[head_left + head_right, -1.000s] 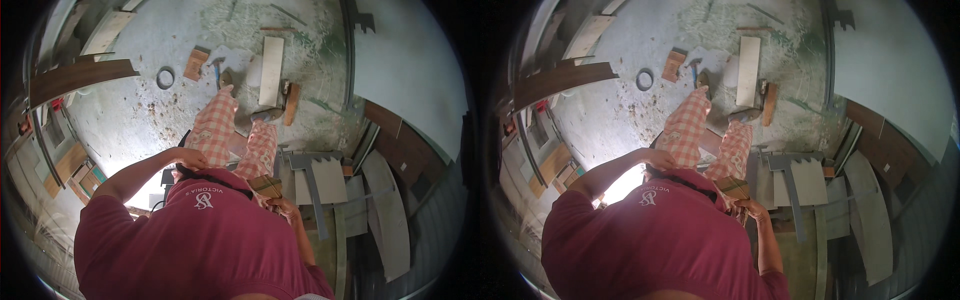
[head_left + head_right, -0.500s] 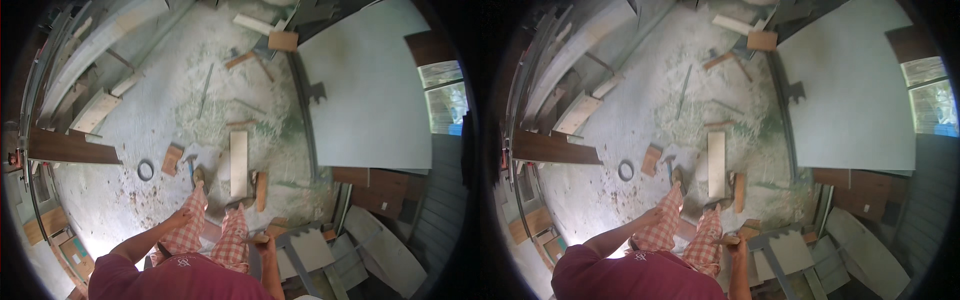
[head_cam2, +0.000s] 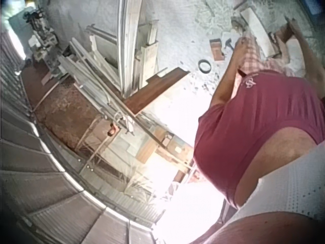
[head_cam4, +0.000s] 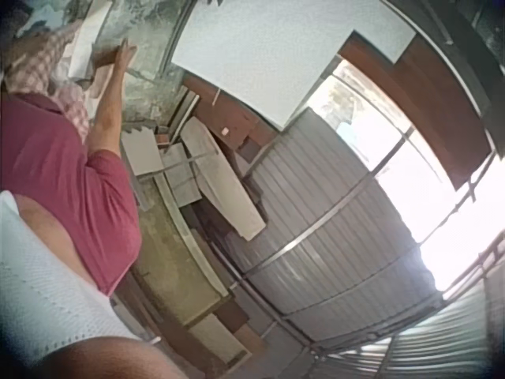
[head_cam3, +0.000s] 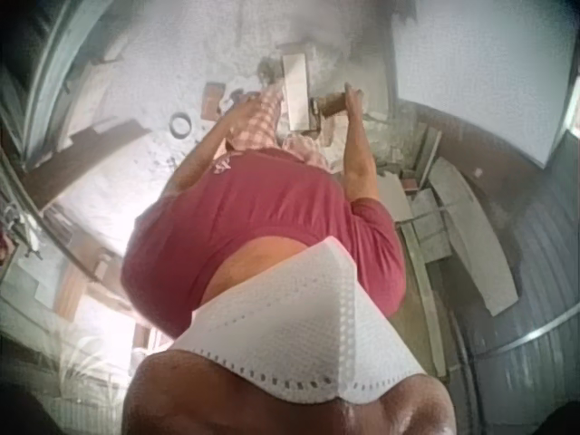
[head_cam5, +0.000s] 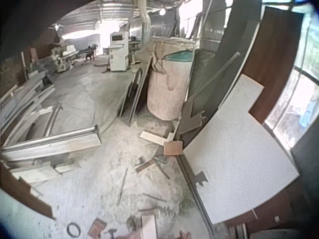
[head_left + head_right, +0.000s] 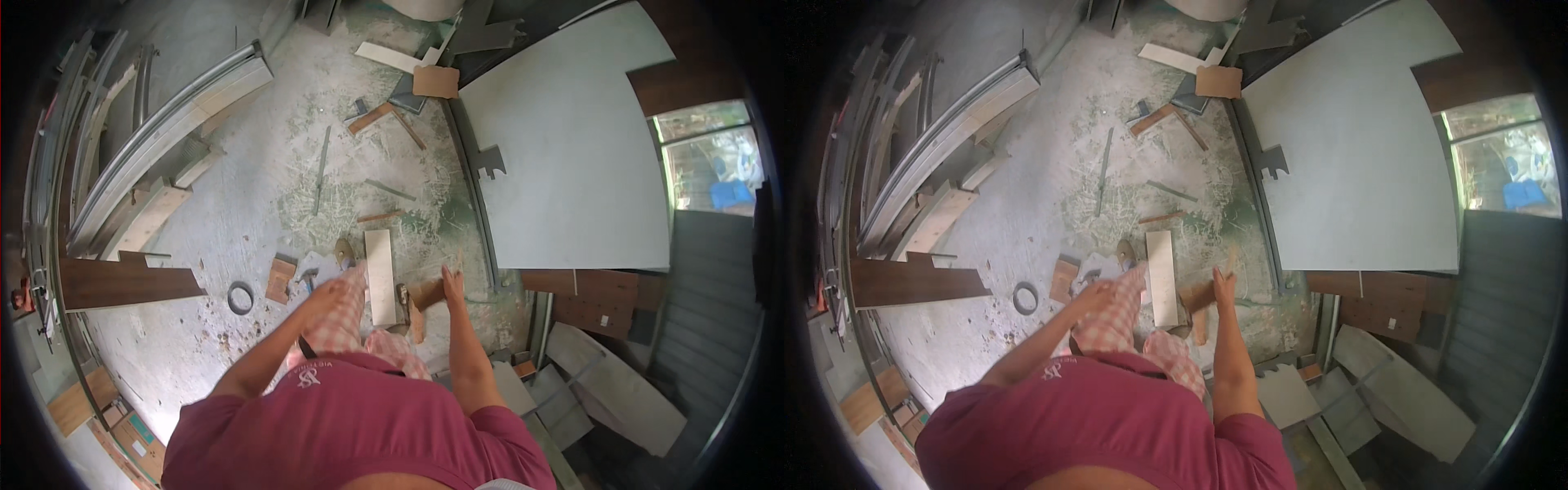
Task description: The recorder is sanding a dark grey wooden or composite furniture component using sandpaper.
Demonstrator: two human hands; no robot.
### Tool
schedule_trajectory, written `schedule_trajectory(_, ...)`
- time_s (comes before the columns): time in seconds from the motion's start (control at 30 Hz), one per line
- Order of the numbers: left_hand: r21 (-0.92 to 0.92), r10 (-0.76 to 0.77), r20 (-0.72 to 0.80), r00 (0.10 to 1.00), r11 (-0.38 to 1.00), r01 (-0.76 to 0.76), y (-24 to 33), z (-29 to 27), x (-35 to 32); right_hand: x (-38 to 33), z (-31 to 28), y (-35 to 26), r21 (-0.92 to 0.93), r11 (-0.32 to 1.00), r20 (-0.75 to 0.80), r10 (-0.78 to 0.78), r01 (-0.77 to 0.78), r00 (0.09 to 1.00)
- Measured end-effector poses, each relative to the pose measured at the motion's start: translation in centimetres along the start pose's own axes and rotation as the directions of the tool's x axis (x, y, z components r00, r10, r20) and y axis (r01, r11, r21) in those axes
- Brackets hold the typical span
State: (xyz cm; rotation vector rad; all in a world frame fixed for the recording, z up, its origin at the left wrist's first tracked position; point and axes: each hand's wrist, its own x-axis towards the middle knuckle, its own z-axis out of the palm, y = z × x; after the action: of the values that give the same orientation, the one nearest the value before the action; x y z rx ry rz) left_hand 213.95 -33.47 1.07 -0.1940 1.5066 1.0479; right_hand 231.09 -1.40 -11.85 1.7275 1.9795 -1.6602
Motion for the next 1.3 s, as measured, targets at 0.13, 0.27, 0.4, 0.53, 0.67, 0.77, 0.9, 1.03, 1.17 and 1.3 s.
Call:
schedule_trajectory(0.13,0.125,0.219,-0.036,0.975,0.969,-0.213,6.9,-3.3,2.9,-1.2,7.6,-11.7,-0.008,0.993,0.294,-0.11,0.118,0.949)
schedule_trajectory(0.27,0.141,0.212,0.174,0.962,0.961,-0.238,16.7,-4.0,2.2,-2.5,15.9,-18.4,0.148,0.962,0.531,-0.271,0.227,0.803)
schedule_trajectory(0.4,0.015,0.135,0.257,0.957,0.99,-0.143,20.2,-6.7,2.3,-6.1,16.3,-28.4,0.349,0.909,0.718,-0.104,-0.227,0.688)
schedule_trajectory(0.53,-0.259,0.213,0.296,0.931,0.956,-0.136,22.9,-7.7,4.2,-3.2,14.7,-32.7,0.259,0.918,0.875,-0.091,-0.3,0.475)
schedule_trajectory(0.67,-0.381,0.258,0.227,0.939,0.911,-0.158,27.7,-6.0,6.3,2.0,12.6,-36.5,0.188,0.957,0.903,-0.08,-0.221,0.422)
schedule_trajectory(0.77,-0.54,0.357,0.26,0.897,0.824,-0.171,30.7,-4.9,10.2,7.5,11.2,-38.7,0.141,0.976,0.918,-0.067,-0.164,0.391)
schedule_trajectory(0.9,-0.7,0.31,0.062,0.949,0.692,-0.18,34.7,-3.3,17.9,18.1,7.9,-43.4,0.086,0.995,0.864,-0.053,-0.043,0.501)
schedule_trajectory(1.03,-0.678,0.149,-0.207,0.967,0.691,-0.251,39.4,-2.1,22.9,28.1,0.7,-45.4,0.073,0.997,0.729,-0.055,0.003,0.682)
schedule_trajectory(1.17,-0.7,0.108,-0.41,0.906,0.6,-0.388,33.8,-6.0,28.3,38.3,-6.5,-46.8,-0.153,0.978,0.636,-0.013,0.142,0.772)
schedule_trajectory(1.3,-0.808,-0.036,-0.492,0.87,0.392,-0.44,34.2,-5.8,28.9,52.9,-16.0,-36.3,-0.565,0.697,0.19,-0.411,0.442,0.891)
